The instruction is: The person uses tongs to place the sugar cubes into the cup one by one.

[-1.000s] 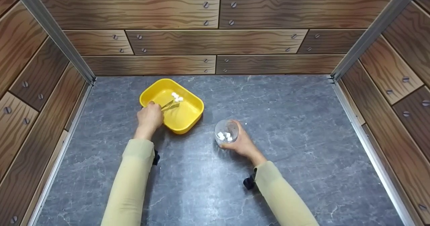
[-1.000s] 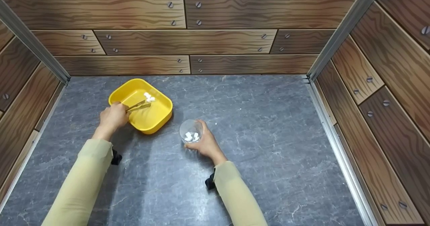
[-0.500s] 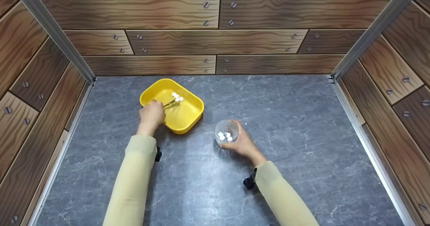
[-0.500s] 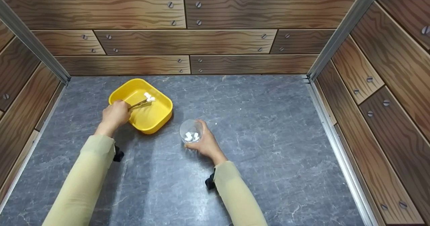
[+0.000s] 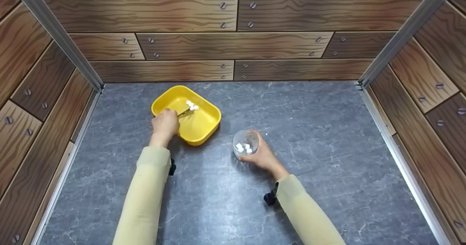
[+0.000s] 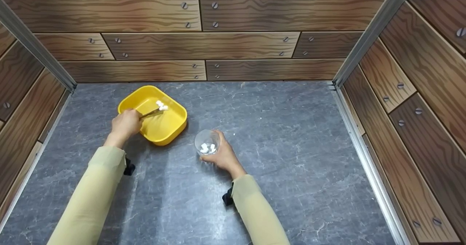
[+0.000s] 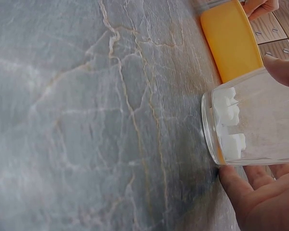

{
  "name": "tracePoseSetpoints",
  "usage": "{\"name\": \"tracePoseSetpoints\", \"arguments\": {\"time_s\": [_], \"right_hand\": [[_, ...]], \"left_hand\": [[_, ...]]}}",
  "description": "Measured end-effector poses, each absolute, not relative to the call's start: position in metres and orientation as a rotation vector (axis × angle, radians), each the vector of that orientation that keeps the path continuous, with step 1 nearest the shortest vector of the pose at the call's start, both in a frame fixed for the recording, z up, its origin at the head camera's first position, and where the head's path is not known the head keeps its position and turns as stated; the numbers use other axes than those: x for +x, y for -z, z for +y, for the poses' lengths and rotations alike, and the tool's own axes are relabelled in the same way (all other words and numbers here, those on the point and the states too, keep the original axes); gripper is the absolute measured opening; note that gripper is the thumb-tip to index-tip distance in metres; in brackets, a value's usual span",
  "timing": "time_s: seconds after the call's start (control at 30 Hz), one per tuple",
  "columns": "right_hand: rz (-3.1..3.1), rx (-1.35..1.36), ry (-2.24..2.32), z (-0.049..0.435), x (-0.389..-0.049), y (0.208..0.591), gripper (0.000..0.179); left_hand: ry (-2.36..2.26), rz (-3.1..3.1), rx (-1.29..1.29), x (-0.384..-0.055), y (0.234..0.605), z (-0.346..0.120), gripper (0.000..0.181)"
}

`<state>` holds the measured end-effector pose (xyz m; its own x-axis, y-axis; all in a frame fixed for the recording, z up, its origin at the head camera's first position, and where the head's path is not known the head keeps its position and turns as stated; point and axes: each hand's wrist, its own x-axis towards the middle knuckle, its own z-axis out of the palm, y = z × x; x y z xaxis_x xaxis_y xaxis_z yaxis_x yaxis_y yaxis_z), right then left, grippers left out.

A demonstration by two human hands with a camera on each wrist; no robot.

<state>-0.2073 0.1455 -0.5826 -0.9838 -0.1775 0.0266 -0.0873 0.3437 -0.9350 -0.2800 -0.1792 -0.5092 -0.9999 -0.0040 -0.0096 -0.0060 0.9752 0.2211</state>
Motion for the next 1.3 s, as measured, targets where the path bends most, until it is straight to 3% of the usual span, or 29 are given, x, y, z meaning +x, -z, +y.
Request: {"name": "tracePoseSetpoints", "arguments": {"time_s": [0.5,1.3], "right_hand": [[2.531,-0.247,1.684,0.147,-0.207,0.581,0.098],[2.52,-0.25,1.692,0.148,-0.209,0.583,0.099]], "left_hand": [[-0.397,3.164,-0.054,-0.276,0.513,-0.184,0.017],[-0.564,3.259,-0.111,-0.233,0.507,-0.191,0.02]]}}
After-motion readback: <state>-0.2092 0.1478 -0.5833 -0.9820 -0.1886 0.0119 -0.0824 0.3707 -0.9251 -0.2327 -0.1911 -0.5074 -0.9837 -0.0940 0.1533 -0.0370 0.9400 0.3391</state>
